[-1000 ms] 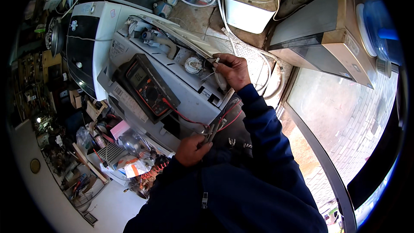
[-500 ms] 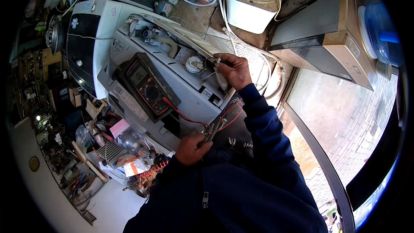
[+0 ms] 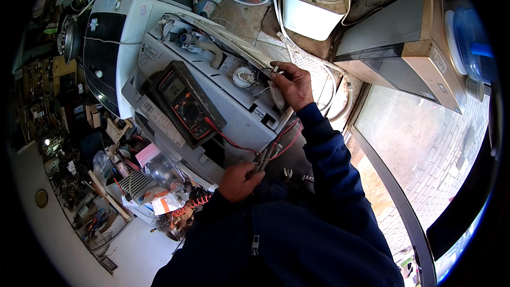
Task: The person walks through a cluttered workshop and approaches a disassembled washing machine. They use a multimeter to test various electrical components and wires inside the machine's control panel, checking for continuity or voltage.
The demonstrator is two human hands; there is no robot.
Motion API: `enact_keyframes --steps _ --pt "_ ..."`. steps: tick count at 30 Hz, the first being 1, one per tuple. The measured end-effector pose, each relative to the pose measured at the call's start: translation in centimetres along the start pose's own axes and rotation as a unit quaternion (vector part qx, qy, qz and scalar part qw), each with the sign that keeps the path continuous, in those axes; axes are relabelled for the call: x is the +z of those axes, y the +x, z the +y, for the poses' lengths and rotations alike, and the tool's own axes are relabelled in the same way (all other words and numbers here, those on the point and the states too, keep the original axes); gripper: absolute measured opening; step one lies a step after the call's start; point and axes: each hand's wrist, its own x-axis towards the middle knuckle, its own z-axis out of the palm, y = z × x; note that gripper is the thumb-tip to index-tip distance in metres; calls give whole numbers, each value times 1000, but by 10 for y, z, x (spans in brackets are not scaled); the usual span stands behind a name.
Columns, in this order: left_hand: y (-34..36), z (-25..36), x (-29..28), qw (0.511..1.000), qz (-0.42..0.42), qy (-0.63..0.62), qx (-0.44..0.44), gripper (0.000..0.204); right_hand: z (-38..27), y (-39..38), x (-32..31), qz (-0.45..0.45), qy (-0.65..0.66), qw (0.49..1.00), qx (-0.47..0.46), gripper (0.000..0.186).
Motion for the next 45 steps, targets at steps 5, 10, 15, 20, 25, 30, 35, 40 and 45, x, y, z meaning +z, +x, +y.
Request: enact_keyframes --steps 5,10,15,20,25,30,35,40,45 --pt "-1 -3 -2 999 21 26 -10 27 1 0 -1 9 -4 1000 -2 30" --pt "1 -3 -6 995 61 81 12 25 3 0 -1 10 10 1000 2 30" --pt "1 -4 -10 992 64 110 25 25 3 1 -1 15 11 1000 -6 30" --pt "1 -5 -12 992 52 110 33 27 5 2 -2 21 10 1000 0 28" --pt "2 -2 -15 991 46 122 34 29 5 1 4 18 40 999 -31 23" --pt "2 -4 -17 993 35 109 16 30 -3 -5 5 -19 1 1000 -19 21" --pt "2 -15 -14 995 61 67 36 27 -8 -32 16 10 -182 979 -92 24" --pt "3 -15 -16 996 62 50 35 27 -1 -53 29 29 -304 924 -231 27" --pt "3 -20 -15 996 59 56 41 27 -9 -50 27 -50 -343 903 -254 25"
